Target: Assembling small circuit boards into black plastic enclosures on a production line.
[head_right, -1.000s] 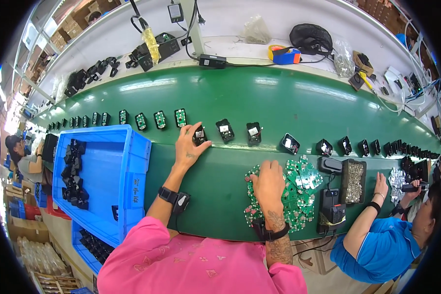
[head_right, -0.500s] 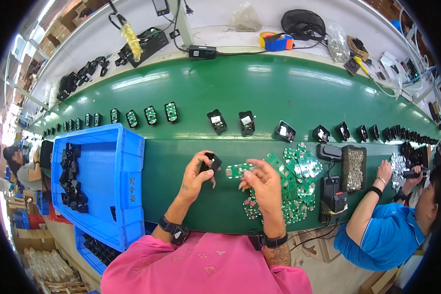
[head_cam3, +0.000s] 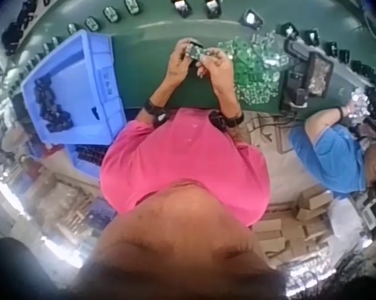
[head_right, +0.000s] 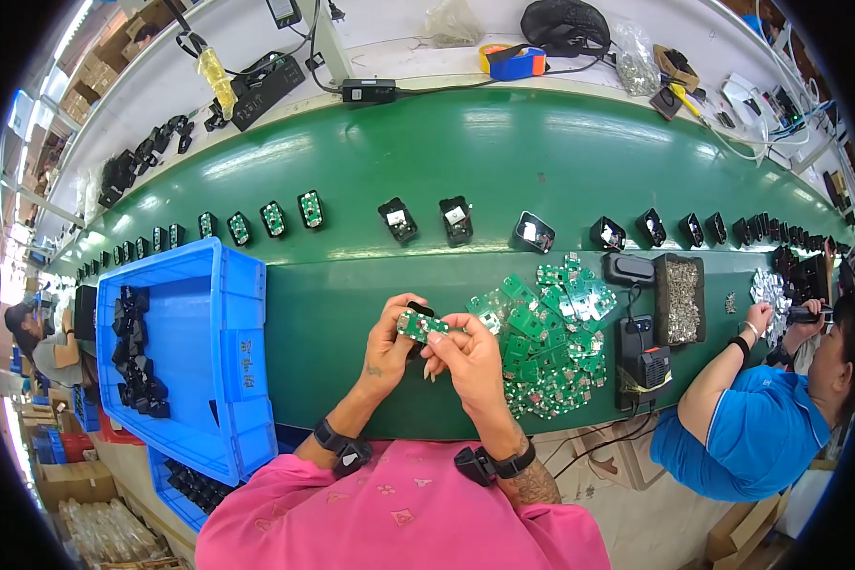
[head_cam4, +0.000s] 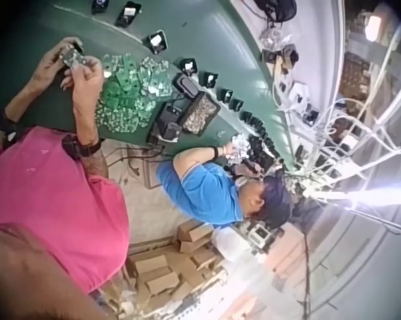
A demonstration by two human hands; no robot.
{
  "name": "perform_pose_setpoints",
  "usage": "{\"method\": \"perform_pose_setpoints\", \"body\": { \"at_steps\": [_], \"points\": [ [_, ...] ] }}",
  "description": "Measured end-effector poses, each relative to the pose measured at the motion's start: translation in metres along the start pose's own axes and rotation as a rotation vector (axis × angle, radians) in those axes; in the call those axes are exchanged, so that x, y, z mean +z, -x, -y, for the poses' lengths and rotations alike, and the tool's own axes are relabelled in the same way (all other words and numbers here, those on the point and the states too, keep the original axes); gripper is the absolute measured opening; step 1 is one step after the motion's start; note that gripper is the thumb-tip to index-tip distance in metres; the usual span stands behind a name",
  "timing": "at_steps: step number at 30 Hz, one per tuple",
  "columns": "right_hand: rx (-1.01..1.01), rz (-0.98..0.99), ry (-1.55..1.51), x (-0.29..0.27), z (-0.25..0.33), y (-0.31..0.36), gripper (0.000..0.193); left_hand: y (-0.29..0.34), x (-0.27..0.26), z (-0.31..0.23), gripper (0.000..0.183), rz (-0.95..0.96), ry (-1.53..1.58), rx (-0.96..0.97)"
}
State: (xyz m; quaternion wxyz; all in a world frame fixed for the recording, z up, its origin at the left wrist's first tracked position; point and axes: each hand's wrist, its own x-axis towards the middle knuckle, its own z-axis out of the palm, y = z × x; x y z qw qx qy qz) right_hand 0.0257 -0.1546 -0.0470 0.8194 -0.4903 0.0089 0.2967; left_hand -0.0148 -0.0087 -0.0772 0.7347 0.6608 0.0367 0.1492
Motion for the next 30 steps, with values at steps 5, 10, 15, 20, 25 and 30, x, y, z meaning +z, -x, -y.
{"method": "perform_pose_setpoints", "body": {
  "at_steps": [5, 10, 15, 20, 25, 30],
  "points": [
    [0.012, 0.013, 0.058, 0.006, -0.001, 0.004, 0.024, 0.007, -0.009, -0.007, 0.022, 0.054, -0.127, 0.017],
    [-0.026, -0.149, 0.253, -0.002, 0.001, 0.008, 0.031, 0.006, -0.002, 0.002, 0.075, 0.152, -0.121, 0.03],
    [-0.079, -0.142, 0.268, -0.012, -0.001, 0.003, 0.021, 0.006, -0.005, -0.006, 0.079, 0.208, -0.166, 0.009],
    [-0.084, -0.146, 0.422, -0.01, 0.001, 0.003, 0.026, 0.009, -0.013, -0.019, 0.076, 0.15, 0.075, -0.231],
    [-0.017, -0.12, 0.425, 0.008, 0.001, 0.005, 0.026, 0.016, -0.025, -0.014, 0.069, 0.131, 0.238, -0.24],
    [-0.043, -0.114, 0.492, 0.001, 0.003, 0.008, 0.026, 0.012, -0.018, -0.023, 0.061, 0.17, 0.247, -0.345]
  ]
}}
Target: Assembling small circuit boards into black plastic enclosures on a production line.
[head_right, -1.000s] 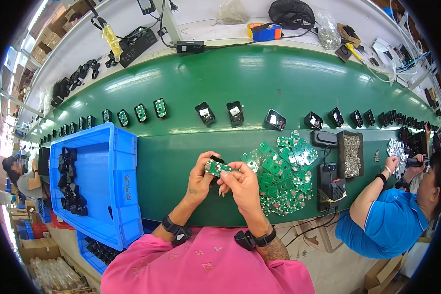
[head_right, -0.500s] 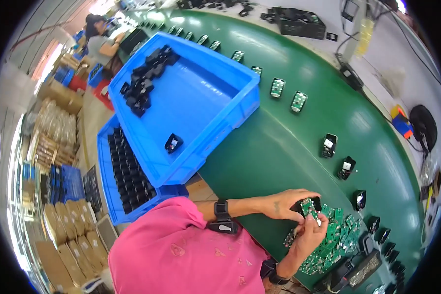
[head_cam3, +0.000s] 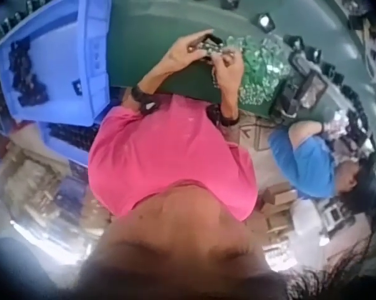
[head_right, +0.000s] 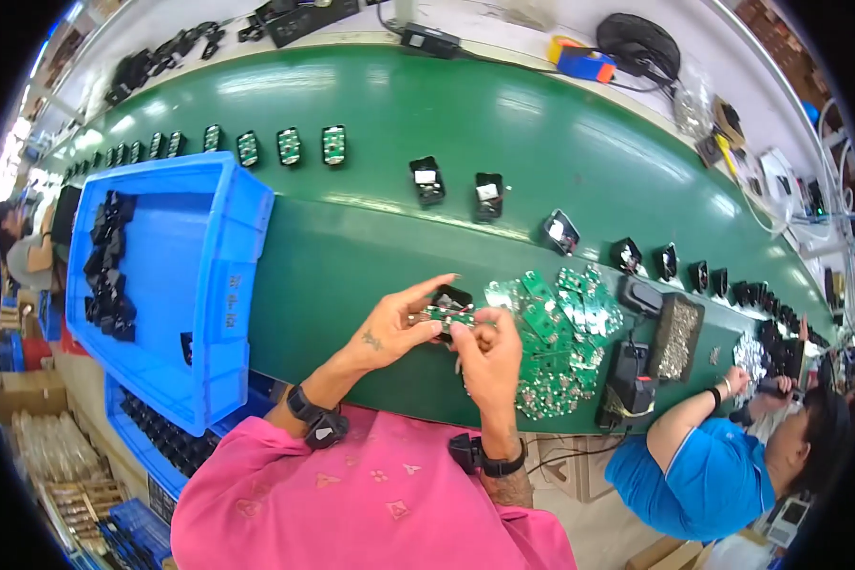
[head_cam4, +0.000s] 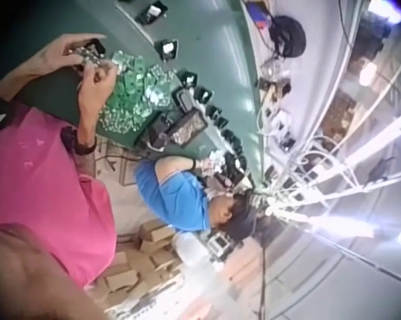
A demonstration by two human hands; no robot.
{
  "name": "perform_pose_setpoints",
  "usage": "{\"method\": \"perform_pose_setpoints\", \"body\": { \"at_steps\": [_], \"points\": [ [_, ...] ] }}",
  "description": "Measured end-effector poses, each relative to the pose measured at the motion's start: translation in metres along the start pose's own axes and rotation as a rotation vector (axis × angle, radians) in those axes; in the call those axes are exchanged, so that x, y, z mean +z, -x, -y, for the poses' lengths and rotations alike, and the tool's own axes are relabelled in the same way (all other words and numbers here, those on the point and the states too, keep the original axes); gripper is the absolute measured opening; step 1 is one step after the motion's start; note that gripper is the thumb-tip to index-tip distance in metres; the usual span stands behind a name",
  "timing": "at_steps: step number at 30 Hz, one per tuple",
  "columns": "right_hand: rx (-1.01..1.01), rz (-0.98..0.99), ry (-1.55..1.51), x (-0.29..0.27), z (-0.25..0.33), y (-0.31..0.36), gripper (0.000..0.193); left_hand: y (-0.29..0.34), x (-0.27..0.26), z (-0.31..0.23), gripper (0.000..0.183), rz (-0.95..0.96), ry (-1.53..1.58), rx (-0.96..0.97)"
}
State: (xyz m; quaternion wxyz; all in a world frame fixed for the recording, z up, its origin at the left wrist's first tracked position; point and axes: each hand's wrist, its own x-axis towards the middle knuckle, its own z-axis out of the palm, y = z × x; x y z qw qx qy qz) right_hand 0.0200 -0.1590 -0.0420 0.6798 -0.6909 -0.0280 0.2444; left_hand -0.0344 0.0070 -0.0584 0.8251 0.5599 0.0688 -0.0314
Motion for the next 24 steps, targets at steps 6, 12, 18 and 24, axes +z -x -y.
{"method": "perform_pose_setpoints", "body": {
  "at_steps": [6, 12, 18, 24],
  "points": [
    [-0.213, -0.218, 0.079, 0.006, 0.003, 0.005, 0.015, 0.002, 0.016, -0.021, 0.058, -0.126, -0.064, -0.019],
    [-0.229, -0.182, 0.23, 0.016, 0.008, -0.002, 0.012, 0.0, 0.017, -0.014, 0.058, -0.2, -0.568, 0.323],
    [-0.24, -0.16, -0.148, 0.02, -0.003, 0.001, 0.008, -0.001, 0.021, -0.017, 0.057, -0.167, -0.486, 0.116],
    [-0.17, -0.048, -0.207, 0.015, 0.008, 0.003, 0.011, -0.002, 0.02, -0.018, 0.058, -0.118, -0.518, 0.17]
  ]
}}
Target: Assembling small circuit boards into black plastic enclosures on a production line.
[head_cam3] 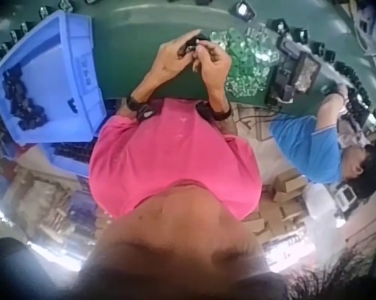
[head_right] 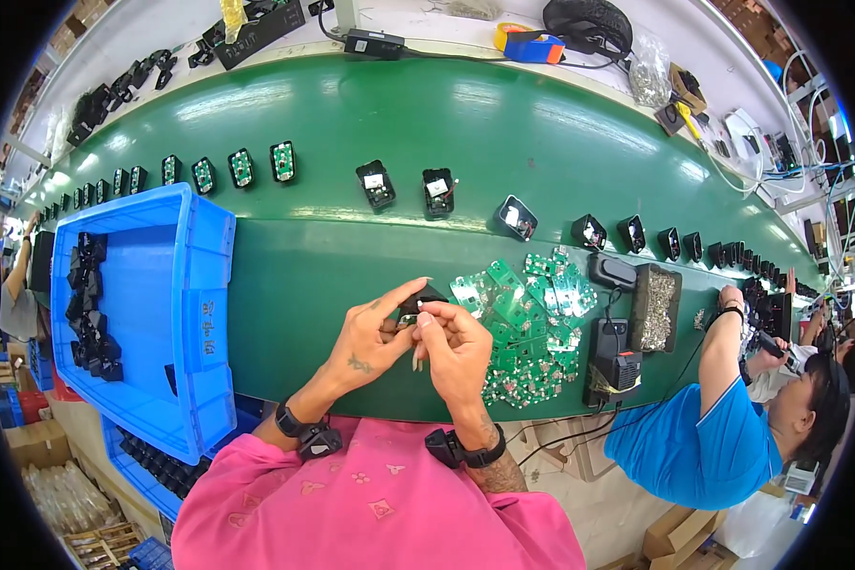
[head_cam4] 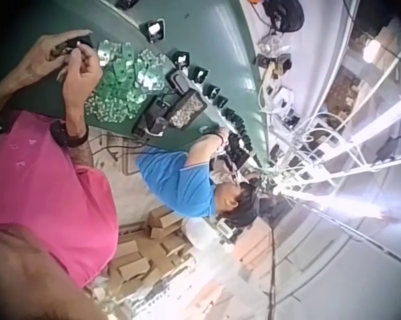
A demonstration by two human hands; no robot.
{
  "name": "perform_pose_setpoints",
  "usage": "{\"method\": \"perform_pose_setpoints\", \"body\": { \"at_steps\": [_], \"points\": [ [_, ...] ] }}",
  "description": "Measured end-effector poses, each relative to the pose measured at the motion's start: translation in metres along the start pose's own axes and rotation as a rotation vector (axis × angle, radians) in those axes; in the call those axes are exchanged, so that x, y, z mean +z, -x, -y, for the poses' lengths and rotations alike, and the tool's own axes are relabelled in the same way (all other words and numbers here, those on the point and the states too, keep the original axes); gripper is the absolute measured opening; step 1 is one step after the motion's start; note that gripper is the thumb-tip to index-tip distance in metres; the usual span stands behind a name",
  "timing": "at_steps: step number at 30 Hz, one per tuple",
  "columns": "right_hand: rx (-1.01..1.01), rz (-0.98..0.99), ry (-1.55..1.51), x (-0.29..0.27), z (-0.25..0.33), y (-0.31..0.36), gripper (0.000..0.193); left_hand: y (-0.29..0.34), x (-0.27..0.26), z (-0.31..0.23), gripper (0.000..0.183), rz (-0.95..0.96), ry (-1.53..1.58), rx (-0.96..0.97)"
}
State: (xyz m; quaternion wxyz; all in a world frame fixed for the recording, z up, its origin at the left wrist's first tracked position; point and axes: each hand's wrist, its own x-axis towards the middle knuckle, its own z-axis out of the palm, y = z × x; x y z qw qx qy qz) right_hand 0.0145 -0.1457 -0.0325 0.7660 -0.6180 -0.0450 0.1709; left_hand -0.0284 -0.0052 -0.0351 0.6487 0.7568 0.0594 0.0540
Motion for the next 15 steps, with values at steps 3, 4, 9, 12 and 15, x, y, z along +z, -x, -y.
{"method": "perform_pose_setpoints", "body": {
  "at_steps": [3, 4, 9, 12, 15],
  "points": [
    [0.071, 0.037, -0.037, -0.003, 0.002, -0.003, 0.012, -0.001, 0.0, 0.004, 0.057, 0.007, -0.024, 0.024],
    [0.096, 0.052, -0.07, -0.004, 0.002, -0.003, 0.013, -0.001, 0.0, 0.004, 0.057, 0.006, -0.024, 0.023],
    [0.002, 0.047, 0.019, -0.001, -0.002, 0.003, 0.012, -0.001, -0.003, -0.007, 0.057, 0.034, 0.035, -0.131],
    [-0.242, 0.0, 0.299, -0.002, -0.002, 0.008, 0.01, -0.001, -0.002, -0.009, 0.056, -0.043, 0.311, -0.145],
    [-0.438, -0.003, 0.584, -0.004, 0.008, 0.008, 0.008, 0.001, -0.004, -0.018, 0.056, -0.078, 0.24, -0.107]
  ]
}}
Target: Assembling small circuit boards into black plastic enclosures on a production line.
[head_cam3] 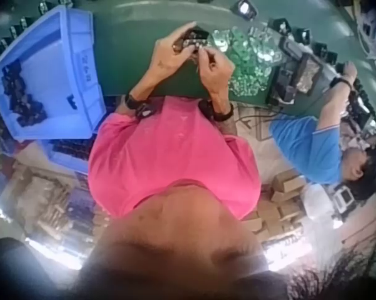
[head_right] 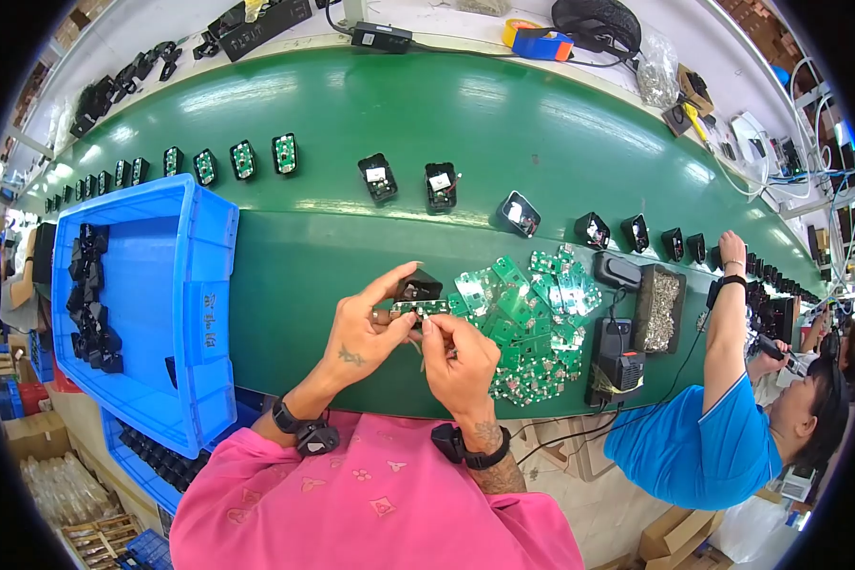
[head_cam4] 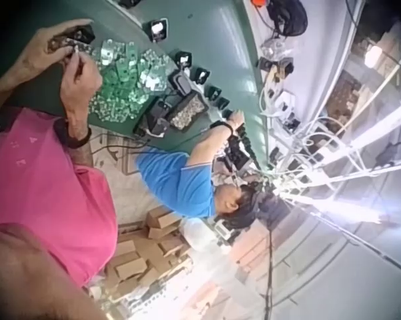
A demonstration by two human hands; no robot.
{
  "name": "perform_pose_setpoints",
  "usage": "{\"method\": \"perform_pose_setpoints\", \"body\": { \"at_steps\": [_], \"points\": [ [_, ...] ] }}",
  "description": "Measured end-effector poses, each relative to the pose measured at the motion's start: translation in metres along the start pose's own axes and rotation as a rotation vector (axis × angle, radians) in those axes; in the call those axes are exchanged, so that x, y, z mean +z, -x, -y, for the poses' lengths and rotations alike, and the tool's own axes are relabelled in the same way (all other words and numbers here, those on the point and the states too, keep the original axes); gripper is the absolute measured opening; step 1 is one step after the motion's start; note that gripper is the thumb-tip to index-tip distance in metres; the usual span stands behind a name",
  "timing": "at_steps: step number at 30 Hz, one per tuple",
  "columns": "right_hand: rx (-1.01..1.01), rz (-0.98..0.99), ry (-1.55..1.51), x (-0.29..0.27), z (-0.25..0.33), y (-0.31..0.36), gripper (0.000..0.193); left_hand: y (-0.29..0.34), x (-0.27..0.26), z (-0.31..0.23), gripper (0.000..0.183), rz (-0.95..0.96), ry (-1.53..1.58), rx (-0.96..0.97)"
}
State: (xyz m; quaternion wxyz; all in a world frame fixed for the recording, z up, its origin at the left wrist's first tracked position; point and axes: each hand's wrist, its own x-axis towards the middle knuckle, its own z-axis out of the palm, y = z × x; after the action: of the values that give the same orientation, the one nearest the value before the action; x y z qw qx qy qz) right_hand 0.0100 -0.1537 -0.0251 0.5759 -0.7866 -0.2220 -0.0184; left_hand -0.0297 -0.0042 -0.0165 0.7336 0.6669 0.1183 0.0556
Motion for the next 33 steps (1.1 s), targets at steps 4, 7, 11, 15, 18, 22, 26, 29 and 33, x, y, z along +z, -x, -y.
{"method": "perform_pose_setpoints", "body": {
  "at_steps": [4, 7, 11, 15, 18, 22, 26, 29, 33],
  "points": [
    [-0.068, 0.076, 0.103, -0.005, 0.003, -0.007, 0.006, 0.002, -0.003, 0.001, 0.058, 0.045, -0.077, 0.024],
    [-0.073, 0.151, 0.123, -0.008, 0.001, -0.008, 0.005, 0.002, -0.002, 0.005, 0.058, 0.013, -0.072, 0.074],
    [-0.07, 0.155, 0.123, -0.01, 0.003, -0.005, 0.005, 0.003, -0.001, 0.003, 0.059, 0.018, -0.06, 0.059],
    [0.001, 0.162, 0.11, -0.011, 0.008, -0.007, 0.005, 0.003, -0.002, 0.001, 0.059, 0.023, -0.066, 0.062],
    [-0.011, 0.195, 0.147, -0.011, 0.005, -0.006, 0.004, 0.004, -0.006, 0.004, 0.06, 0.036, -0.085, 0.063],
    [-0.031, 0.223, 0.189, -0.013, 0.005, -0.004, 0.004, 0.005, -0.007, -0.002, 0.061, 0.06, -0.167, 0.112],
    [-0.025, 0.23, 0.212, -0.009, 0.007, -0.004, 0.004, 0.006, -0.008, -0.005, 0.059, 0.071, -0.351, 0.162],
    [-0.01, 0.216, 0.213, -0.003, 0.007, -0.006, 0.004, 0.007, -0.006, 0.0, 0.058, -0.018, -0.479, 0.285],
    [-0.041, 0.196, 0.272, -0.002, 0.004, -0.006, 0.006, 0.005, 0.0, 0.004, 0.057, -0.054, -0.596, 0.399]
  ]
}}
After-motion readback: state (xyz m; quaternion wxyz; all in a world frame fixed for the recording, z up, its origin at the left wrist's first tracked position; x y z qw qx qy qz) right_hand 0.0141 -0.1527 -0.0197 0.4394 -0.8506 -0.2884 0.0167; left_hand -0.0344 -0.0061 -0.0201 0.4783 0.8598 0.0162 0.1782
